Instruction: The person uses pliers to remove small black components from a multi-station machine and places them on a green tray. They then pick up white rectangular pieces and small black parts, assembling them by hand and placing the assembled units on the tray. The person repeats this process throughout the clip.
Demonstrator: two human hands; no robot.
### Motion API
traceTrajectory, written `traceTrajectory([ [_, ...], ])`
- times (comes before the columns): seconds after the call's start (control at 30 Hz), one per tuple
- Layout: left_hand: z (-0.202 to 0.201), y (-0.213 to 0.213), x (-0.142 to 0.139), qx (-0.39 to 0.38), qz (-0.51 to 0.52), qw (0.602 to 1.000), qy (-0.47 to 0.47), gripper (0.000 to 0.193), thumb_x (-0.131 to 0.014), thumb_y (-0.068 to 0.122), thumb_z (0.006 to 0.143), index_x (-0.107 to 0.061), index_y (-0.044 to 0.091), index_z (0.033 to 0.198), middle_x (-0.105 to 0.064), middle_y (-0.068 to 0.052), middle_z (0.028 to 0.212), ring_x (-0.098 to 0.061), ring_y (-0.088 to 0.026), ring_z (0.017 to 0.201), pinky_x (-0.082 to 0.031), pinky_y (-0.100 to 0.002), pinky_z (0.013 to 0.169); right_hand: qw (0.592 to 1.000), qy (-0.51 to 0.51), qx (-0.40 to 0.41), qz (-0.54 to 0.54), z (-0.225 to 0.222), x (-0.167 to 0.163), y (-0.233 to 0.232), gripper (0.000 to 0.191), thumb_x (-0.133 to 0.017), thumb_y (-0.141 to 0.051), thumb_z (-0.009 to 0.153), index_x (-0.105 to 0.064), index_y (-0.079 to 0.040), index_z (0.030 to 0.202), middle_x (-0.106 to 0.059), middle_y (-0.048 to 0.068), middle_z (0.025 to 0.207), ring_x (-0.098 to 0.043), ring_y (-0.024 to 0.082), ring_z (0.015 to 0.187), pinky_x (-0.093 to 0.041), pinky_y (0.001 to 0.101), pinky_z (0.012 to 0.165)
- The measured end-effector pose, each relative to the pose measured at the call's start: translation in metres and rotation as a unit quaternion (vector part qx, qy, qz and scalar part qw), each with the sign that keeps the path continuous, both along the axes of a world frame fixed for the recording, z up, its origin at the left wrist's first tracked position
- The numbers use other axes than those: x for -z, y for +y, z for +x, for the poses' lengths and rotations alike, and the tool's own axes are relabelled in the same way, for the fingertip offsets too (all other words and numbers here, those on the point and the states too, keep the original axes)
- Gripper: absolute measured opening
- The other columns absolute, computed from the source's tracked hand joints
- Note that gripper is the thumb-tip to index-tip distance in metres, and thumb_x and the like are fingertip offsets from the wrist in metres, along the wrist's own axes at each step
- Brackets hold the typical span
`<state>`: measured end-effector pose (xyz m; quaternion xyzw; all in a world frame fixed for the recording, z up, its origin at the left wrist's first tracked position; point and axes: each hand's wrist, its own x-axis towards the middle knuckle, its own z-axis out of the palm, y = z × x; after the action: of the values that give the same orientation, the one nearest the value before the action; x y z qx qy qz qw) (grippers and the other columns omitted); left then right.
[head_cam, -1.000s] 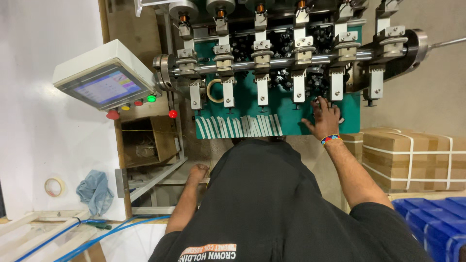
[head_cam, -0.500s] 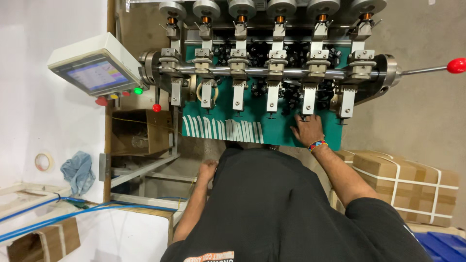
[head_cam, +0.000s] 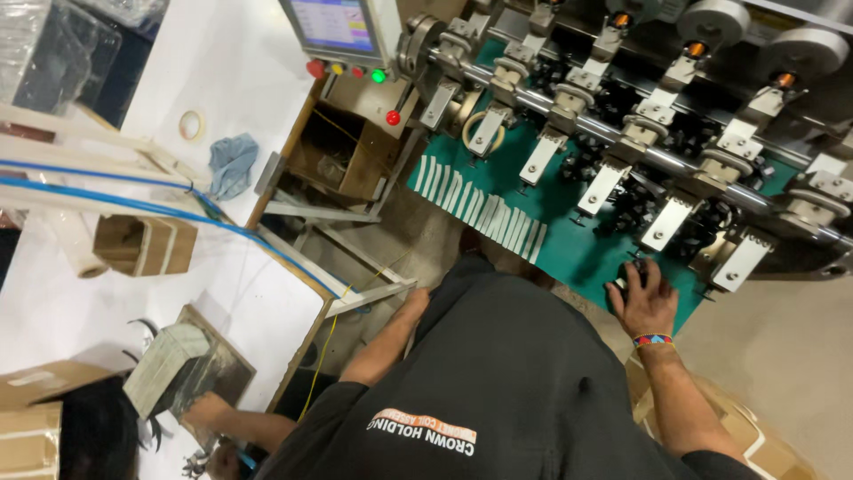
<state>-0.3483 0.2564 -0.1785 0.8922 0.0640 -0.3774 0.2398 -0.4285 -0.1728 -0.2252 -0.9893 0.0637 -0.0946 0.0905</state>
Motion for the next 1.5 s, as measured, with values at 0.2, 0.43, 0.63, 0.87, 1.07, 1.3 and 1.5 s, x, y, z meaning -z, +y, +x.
traceTrajectory([
  [0.2,0.014,-0.014,0.019,-0.013,-0.002,1.0,-0.011,0.031,-0.063,0.026,0.09,-0.077,0.005,0.108,-0.076,-0.023,0.098,-0.075,-0.037,0.091,-0.057,-0.046,0.082,0.999,-0.034,-0.02,0.026,0.001,0.004,-0.005,0.056,-0.077,-0.046,0.088,-0.065,-0.015,0.134,-0.053,0.015,0.138,-0.062,0.036,0.106,-0.057,0.0433,0.083],
  [0.43,0.02,-0.019,0.025,0.0,0.006,1.0,-0.008,0.031,-0.062,0.023,0.089,-0.077,0.005,0.108,-0.075,-0.024,0.098,-0.074,-0.038,0.091,-0.057,-0.046,0.081,0.999,-0.028,-0.033,0.027,0.004,0.0,-0.005,0.047,-0.08,-0.042,0.088,-0.068,-0.016,0.124,-0.055,0.015,0.141,-0.062,0.036,0.105,-0.06,0.0417,0.076],
  [0.63,0.028,-0.029,0.017,0.02,0.004,1.0,-0.01,0.03,-0.061,0.02,0.088,-0.077,0.004,0.109,-0.075,-0.025,0.098,-0.074,-0.039,0.09,-0.057,-0.046,0.081,0.998,0.004,-0.008,0.066,0.014,-0.005,-0.006,0.043,-0.079,-0.041,0.084,-0.071,-0.018,0.119,-0.057,0.014,0.14,-0.063,0.036,0.109,-0.06,0.0435,0.076],
  [0.87,0.037,-0.027,0.006,0.043,-0.006,0.999,-0.025,0.03,-0.059,0.017,0.087,-0.077,0.004,0.109,-0.074,-0.026,0.098,-0.073,-0.04,0.09,-0.057,-0.046,0.08,0.991,0.017,0.015,0.135,0.023,-0.014,-0.004,0.037,-0.08,-0.036,0.082,-0.073,-0.016,0.113,-0.057,0.013,0.142,-0.063,0.035,0.113,-0.06,0.0452,0.082],
  [1.07,0.041,-0.022,0.0,-0.047,-0.001,0.999,0.012,0.032,-0.061,0.01,0.084,-0.072,0.007,0.114,-0.074,-0.024,0.102,-0.075,-0.039,0.091,-0.059,-0.047,0.081,0.99,0.035,0.022,0.137,0.028,-0.02,-0.001,0.04,-0.082,-0.036,0.079,-0.075,-0.017,0.114,-0.059,0.013,0.143,-0.064,0.035,0.112,-0.059,0.0453,0.086],
  [1.3,0.048,-0.024,-0.001,0.017,0.029,0.997,-0.063,0.027,-0.068,0.018,0.085,-0.077,0.008,0.109,-0.074,-0.022,0.108,-0.069,-0.039,0.104,-0.054,-0.045,0.091,0.983,0.039,0.068,0.168,0.035,-0.023,0.002,0.038,-0.081,-0.038,0.08,-0.076,-0.018,0.112,-0.06,0.014,0.144,-0.064,0.035,0.12,-0.058,0.0443,0.088],
  [1.5,0.062,-0.028,0.004,-0.018,-0.028,0.997,-0.07,0.039,-0.077,0.034,0.087,-0.076,0.006,0.114,-0.074,-0.02,0.111,-0.071,-0.035,0.104,-0.055,-0.043,0.091,0.953,-0.015,0.114,0.281,0.042,-0.022,0.013,0.035,-0.082,-0.035,0.083,-0.076,-0.014,0.11,-0.066,0.014,0.13,-0.069,0.033,0.104,-0.057,0.0414,0.086],
])
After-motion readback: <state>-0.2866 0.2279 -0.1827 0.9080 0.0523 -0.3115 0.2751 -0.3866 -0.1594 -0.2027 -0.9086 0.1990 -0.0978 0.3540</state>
